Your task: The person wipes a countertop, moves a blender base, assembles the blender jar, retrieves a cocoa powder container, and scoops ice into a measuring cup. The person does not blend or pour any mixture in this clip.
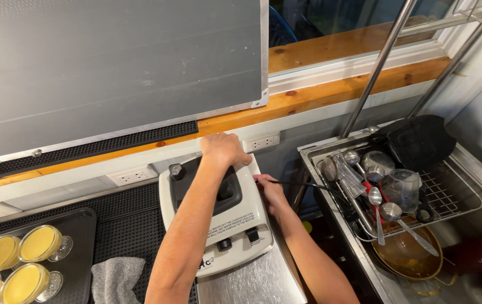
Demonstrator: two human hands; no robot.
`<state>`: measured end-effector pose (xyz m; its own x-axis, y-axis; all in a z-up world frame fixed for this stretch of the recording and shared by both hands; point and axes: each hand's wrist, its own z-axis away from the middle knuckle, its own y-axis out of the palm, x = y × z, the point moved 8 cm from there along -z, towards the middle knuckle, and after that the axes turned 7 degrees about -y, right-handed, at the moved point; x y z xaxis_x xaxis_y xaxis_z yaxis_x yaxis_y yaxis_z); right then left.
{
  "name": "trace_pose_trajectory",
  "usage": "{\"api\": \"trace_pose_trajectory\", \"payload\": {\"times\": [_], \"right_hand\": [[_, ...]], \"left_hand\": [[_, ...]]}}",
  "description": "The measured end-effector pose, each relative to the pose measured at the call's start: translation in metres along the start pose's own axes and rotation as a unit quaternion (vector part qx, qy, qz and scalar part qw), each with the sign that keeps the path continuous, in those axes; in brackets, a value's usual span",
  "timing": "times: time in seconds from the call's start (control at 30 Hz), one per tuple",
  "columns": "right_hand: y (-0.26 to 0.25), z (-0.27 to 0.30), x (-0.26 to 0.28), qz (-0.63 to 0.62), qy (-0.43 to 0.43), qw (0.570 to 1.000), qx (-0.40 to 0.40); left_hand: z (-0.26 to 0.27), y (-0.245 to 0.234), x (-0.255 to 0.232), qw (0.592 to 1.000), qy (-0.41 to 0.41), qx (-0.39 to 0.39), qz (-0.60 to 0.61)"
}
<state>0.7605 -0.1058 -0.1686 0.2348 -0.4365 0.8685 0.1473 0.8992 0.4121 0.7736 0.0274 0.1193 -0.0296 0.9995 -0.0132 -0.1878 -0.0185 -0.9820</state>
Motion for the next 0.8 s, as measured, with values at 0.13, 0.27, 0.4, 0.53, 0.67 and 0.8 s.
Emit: {"api": "trace_pose_trajectory", "payload": {"times": [0.13, 0.27, 0.4, 0.53, 0.67, 0.8], "right_hand": [[-0.011, -0.025, -0.003, 0.087, -0.001, 0.996, 0.013], [-0.022, -0.031, -0.007, 0.096, 0.028, 0.995, -0.007], [0.002, -0.038, 0.009, 0.044, 0.023, 0.997, 0.052], [0.032, -0.048, 0.042, 0.034, 0.03, 0.995, 0.09], [0.061, -0.044, 0.076, 0.094, -0.016, 0.988, 0.119], [0.071, -0.031, 0.089, 0.165, -0.044, 0.979, 0.108]], "left_hand": [[0.005, -0.005, 0.011, 1.0, 0.003, -0.001, 0.01], [0.013, -0.012, 0.02, 0.999, 0.022, -0.022, 0.033], [0.02, -0.02, 0.028, 0.997, 0.024, -0.022, 0.063], [0.025, -0.024, 0.028, 0.997, 0.029, -0.034, 0.064], [0.021, -0.018, 0.023, 0.999, 0.023, -0.019, 0.041], [0.015, -0.012, 0.017, 0.999, 0.022, -0.018, 0.038]]}}
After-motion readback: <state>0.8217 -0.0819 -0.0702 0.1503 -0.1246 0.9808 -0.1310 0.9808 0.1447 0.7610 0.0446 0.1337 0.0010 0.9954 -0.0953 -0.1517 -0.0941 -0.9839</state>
